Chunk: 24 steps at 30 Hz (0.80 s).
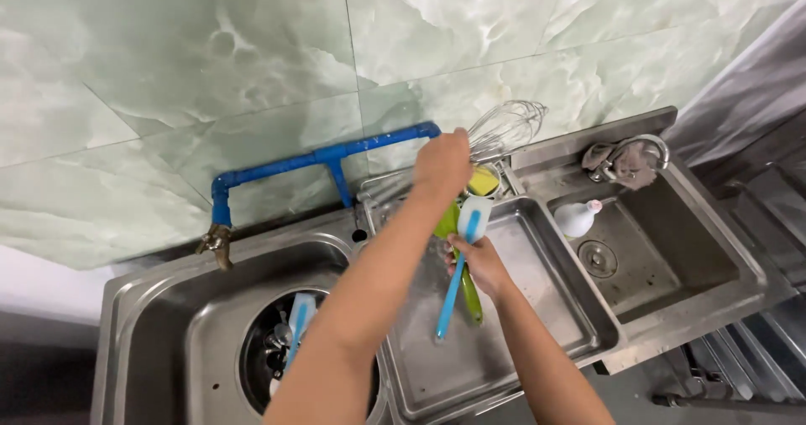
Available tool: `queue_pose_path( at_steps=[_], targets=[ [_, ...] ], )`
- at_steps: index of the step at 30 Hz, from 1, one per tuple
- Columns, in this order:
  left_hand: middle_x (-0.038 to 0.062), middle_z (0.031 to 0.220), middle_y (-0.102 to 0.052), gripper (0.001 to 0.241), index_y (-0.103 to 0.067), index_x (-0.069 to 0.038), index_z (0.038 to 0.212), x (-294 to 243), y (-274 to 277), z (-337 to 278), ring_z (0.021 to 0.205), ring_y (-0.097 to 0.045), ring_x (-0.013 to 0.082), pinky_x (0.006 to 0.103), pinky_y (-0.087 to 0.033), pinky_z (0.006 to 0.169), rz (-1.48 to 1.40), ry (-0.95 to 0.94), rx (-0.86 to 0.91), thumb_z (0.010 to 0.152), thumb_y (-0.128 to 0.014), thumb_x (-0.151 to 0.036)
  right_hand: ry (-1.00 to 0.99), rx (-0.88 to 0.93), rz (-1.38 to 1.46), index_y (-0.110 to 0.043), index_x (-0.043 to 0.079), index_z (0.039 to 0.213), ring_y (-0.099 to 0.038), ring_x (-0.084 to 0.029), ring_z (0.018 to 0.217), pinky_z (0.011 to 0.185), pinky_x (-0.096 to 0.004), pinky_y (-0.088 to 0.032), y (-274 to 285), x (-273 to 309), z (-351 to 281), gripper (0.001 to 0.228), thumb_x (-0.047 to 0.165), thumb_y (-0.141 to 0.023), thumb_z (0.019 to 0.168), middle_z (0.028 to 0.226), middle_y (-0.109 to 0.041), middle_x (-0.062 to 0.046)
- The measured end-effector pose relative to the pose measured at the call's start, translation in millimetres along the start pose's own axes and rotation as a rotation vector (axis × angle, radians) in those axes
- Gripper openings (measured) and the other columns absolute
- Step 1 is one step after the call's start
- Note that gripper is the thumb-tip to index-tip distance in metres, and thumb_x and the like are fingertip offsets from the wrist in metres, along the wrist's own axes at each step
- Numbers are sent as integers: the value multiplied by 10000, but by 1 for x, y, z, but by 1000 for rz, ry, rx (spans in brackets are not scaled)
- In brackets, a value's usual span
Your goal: Washing various utensils and organizing baking equipment on a work table in a bakery kitchen.
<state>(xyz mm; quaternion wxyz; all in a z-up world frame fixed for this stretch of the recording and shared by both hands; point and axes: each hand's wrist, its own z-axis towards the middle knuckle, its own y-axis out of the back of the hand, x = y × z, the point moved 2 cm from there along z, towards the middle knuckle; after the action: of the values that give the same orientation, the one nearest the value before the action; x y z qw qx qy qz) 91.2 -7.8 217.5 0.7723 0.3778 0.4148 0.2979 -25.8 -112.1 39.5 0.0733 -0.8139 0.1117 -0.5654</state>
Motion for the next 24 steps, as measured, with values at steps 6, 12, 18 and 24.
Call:
queue_pose_path(
  at_steps=[6, 12, 18, 24],
  targets=[
    [236, 747, -719, 123, -733, 8, 753, 12, 8, 18, 713, -735, 362, 445, -597, 691, -322, 394, -5, 760, -687, -106, 37, -90, 38, -623, 36, 920, -622, -185, 561, 470, -325, -483, -6, 14, 5, 280, 268, -778, 898, 737, -627, -74],
    [116, 528, -665, 208, -683, 30, 588, 41, -24, 13, 463, -683, 219, 354, -572, 496, -858, 656, 45, 727, -655, -123, 98, -89, 28, -623, -11, 925, -586, -168, 499, 456, -305, -464, 18, -18, 31, 307, 260, -767, 937, 698, -618, -99],
    [151, 581, -690, 191, -720, 8, 641, 37, -14, 11, 553, -715, 275, 389, -578, 582, -712, 575, 16, 741, -674, -148, 273, -161, -210, -500, 69, 1214, -544, -134, 472, 417, -309, -440, -23, 29, 5, 522, 167, -803, 801, 724, -613, -53],
    [236, 962, -728, 238, -731, -11, 903, -2, 22, 3, 944, -710, 399, 475, -570, 817, -172, 285, -41, 722, -760, -162, 594, -175, -567, -495, 14, 1286, -632, -160, 679, 553, -338, -478, -5, 6, 51, 706, 217, -895, 741, 912, -695, -121]
  ],
)
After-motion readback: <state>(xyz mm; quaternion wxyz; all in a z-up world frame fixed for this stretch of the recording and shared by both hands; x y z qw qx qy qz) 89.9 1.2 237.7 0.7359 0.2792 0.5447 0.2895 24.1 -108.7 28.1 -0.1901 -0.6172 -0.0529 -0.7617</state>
